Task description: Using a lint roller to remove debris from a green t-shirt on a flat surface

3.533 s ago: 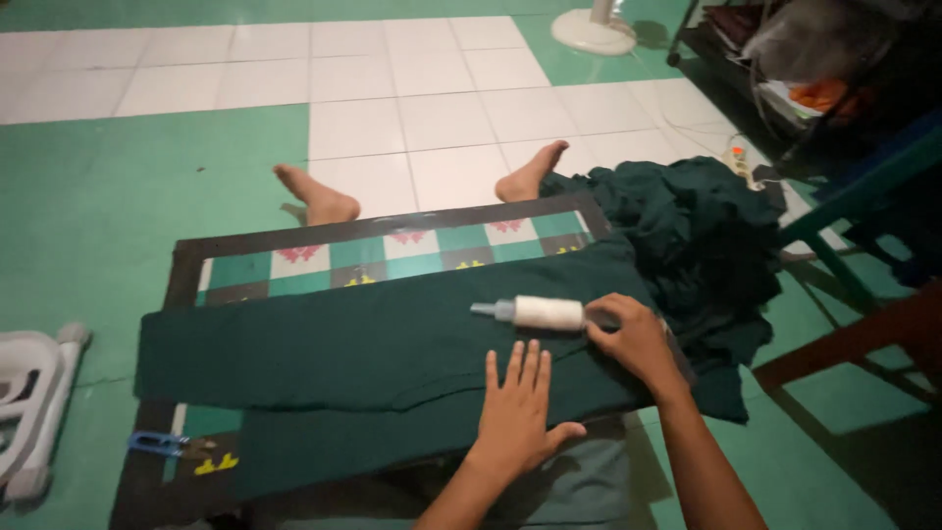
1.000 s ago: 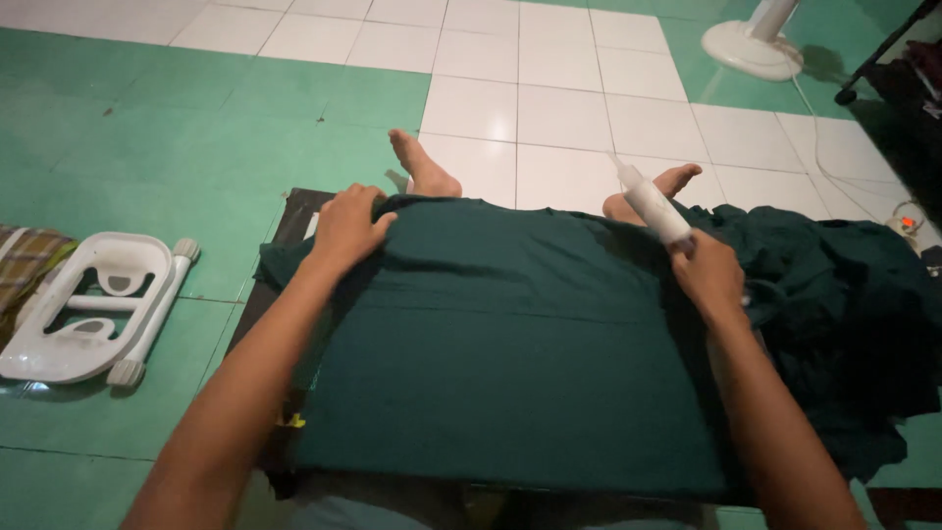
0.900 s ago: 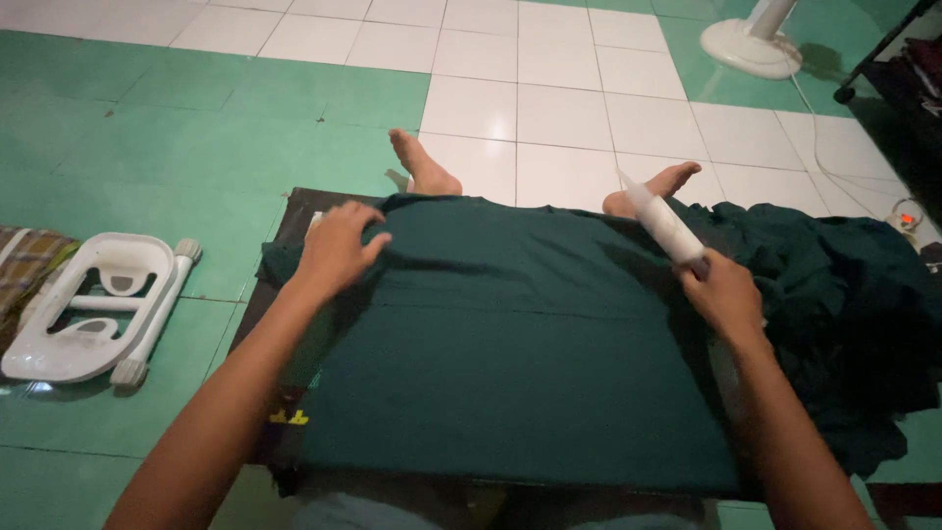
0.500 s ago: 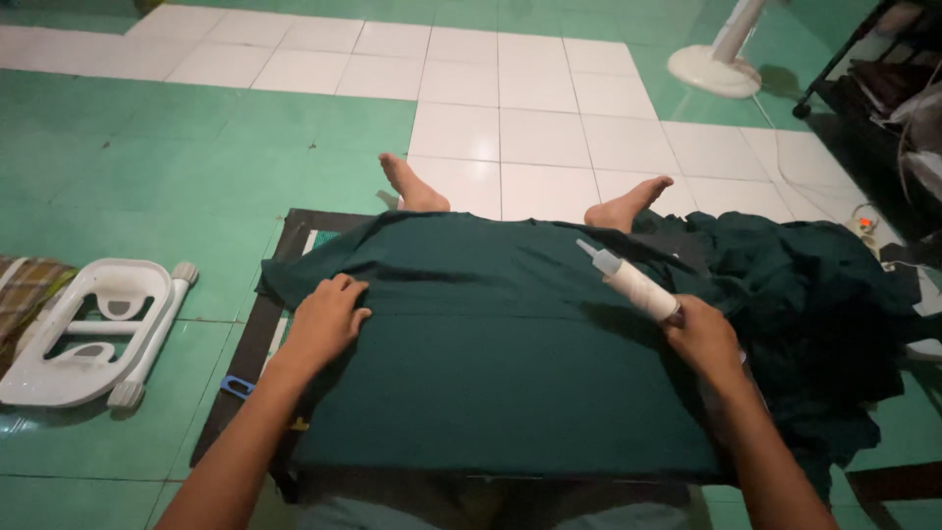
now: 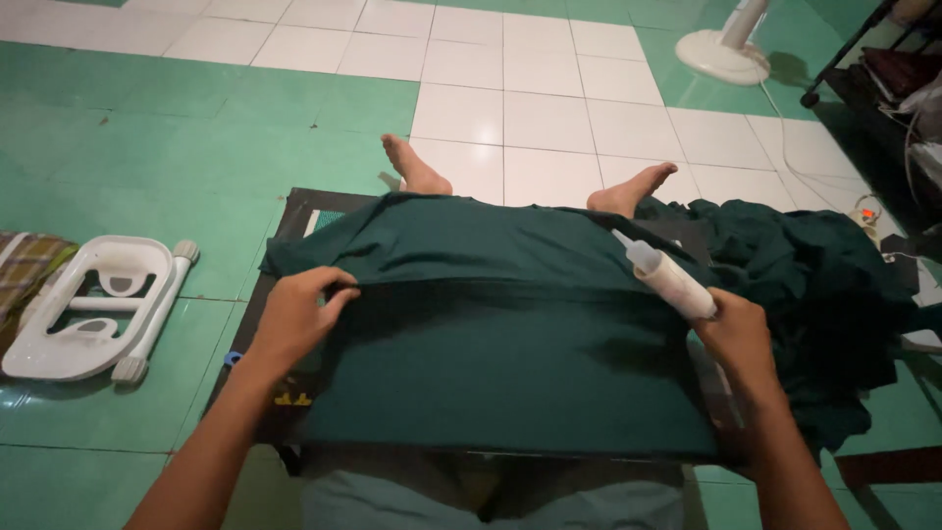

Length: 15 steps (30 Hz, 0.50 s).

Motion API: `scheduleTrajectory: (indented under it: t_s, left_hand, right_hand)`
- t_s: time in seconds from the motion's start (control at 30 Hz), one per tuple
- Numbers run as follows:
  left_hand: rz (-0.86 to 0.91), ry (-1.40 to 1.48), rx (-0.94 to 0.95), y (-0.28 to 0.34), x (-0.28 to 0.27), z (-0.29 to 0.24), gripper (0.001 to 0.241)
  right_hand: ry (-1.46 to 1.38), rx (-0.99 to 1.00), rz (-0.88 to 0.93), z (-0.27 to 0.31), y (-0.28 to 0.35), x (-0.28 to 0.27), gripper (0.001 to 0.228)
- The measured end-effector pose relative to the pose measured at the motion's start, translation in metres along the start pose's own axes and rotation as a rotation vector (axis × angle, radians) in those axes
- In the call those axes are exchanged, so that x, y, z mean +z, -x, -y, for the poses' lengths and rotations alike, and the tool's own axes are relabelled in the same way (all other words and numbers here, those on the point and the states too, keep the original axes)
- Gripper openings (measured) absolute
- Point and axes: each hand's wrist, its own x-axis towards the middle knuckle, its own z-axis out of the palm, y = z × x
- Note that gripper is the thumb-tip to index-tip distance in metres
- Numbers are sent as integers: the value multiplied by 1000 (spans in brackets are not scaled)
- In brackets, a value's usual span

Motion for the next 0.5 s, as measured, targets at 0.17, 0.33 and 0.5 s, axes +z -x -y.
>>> scheduleTrajectory:
  t_s: [0.17, 0.33, 0.5]
  left_hand:
    - [186, 351, -92, 43, -33, -11, 20]
    - [291, 526, -446, 104, -63, -24, 23]
    - [707, 728, -374, 148, -80, -15, 9]
  right_hand:
    - [-214, 196, 145, 54, 74, -67, 24]
    - [-198, 379, 308, 14, 111, -84, 45]
    - [-219, 383, 574, -72, 147, -76, 40]
